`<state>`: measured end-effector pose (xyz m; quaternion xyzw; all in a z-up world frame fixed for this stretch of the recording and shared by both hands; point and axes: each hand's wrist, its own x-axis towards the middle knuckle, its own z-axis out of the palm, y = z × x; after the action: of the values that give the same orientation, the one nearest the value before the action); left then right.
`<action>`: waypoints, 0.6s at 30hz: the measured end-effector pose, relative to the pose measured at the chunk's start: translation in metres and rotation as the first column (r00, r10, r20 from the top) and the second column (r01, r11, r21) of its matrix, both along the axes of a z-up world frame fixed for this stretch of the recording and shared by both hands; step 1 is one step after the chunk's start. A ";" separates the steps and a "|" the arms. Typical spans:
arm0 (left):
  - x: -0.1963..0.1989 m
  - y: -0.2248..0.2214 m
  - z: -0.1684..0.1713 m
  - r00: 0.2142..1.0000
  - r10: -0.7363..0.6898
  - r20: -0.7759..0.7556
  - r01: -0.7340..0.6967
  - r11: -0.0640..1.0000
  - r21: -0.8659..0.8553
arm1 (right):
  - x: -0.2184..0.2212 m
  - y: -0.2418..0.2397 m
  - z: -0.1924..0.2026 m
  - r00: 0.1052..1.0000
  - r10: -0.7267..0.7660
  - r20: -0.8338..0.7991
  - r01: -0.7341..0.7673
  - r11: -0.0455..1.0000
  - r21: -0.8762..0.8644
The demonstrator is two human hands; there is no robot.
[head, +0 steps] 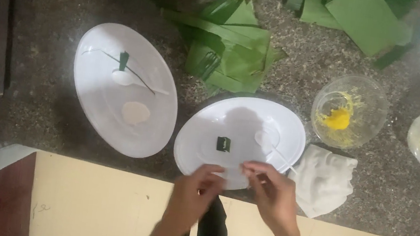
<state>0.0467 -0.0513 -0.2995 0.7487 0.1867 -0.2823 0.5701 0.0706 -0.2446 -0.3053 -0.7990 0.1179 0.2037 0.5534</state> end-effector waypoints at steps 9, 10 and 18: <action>0.030 0.010 -0.036 0.989 0.139 -0.057 -0.133 0.986 0.098 | 0.047 0.043 -0.039 0.950 0.313 0.005 -0.294 0.898 -0.328; 0.030 0.010 -0.037 0.988 0.144 -0.059 -0.138 0.986 0.096 | 0.045 0.044 -0.047 0.948 0.319 0.003 -0.300 0.895 -0.329; 0.034 0.009 -0.038 0.984 0.172 -0.036 -0.172 0.985 -0.001 | 0.037 0.045 -0.085 0.908 0.399 0.129 -0.297 0.830 -0.472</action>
<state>0.0808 -0.0419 -0.3380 0.7233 0.2603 -0.2458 0.5905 0.1077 -0.2000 -0.3899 -0.9288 -0.0500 0.1788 0.3206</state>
